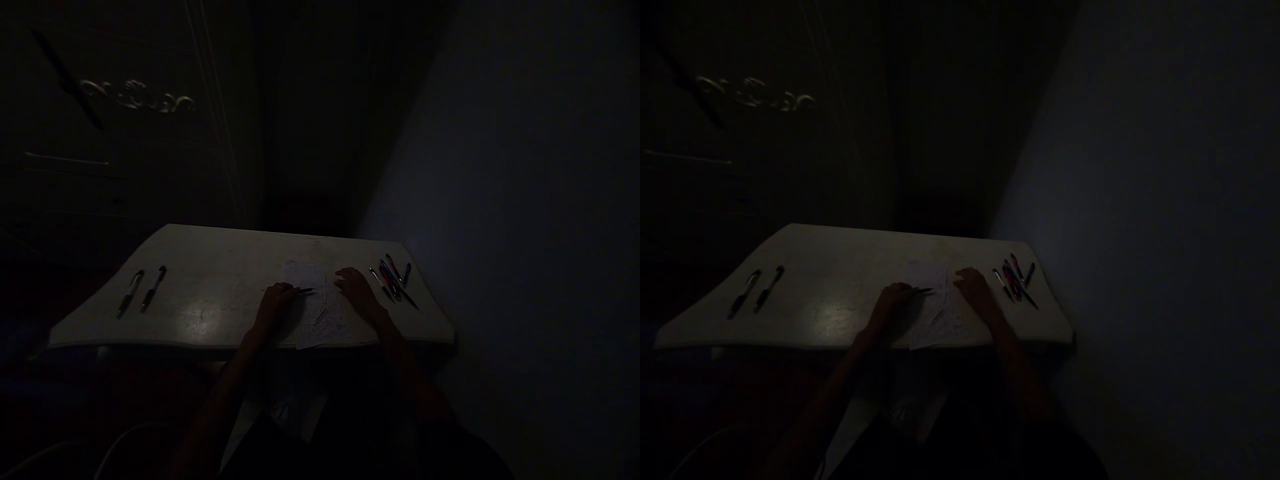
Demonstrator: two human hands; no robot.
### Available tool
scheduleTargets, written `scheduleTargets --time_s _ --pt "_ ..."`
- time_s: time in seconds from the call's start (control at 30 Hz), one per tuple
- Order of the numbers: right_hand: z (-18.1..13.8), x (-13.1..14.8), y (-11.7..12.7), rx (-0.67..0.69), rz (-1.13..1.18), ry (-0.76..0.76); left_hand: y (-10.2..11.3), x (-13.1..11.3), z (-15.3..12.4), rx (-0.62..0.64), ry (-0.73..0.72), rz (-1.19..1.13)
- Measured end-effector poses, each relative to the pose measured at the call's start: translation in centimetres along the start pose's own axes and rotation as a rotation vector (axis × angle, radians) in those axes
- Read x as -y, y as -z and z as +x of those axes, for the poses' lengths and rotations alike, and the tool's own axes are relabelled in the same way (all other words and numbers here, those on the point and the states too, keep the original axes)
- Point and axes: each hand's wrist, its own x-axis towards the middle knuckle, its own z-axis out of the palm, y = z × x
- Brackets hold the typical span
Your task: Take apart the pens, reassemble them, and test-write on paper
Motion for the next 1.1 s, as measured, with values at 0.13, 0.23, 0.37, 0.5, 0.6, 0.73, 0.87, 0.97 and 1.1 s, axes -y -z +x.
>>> scheduleTargets --time_s 0.13,0.23,0.37,0.5,0.6,0.73,0.87,0.97,1.1 --pt "-0.6 3.0 -1.6 0.034 0.019 0.119 -0.5 0.3 -0.3 -0.035 -0.06 -0.045" --pt "-0.6 5.1 -2.6 0.149 -0.027 0.159 -0.5 0.1 -0.4 -0.04 -0.078 -0.061" --pt "0.0 6.4 -2.5 0.28 -0.022 0.106 0.0 -0.3 -0.7 -0.086 -0.078 -0.11" --pt "0.4 6.4 -1.3 0.222 0.007 0.014 0.9 -1.2 -0.8 -0.27 -0.029 -0.233" --pt "0.4 6.0 -0.5 0.224 0.021 -0.003 1.5 -1.8 -0.5 -0.28 -0.003 -0.327" --pt "0.1 5.6 -0.6 0.203 -0.005 0.016 1.2 -1.8 -0.5 -0.193 0.058 -0.279" --pt "0.0 5.1 -1.5 0.143 -0.034 0.016 0.9 -1.5 -0.8 -0.095 0.137 -0.221" --pt "0.0 4.7 -2.0 0.116 0.003 0.03 1.1 -1.6 -0.9 -0.028 0.199 -0.202" --pt "-0.4 4.3 -2.3 0.094 0.101 -0.014 1.5 -2.3 -0.6 -0.026 0.321 -0.162"
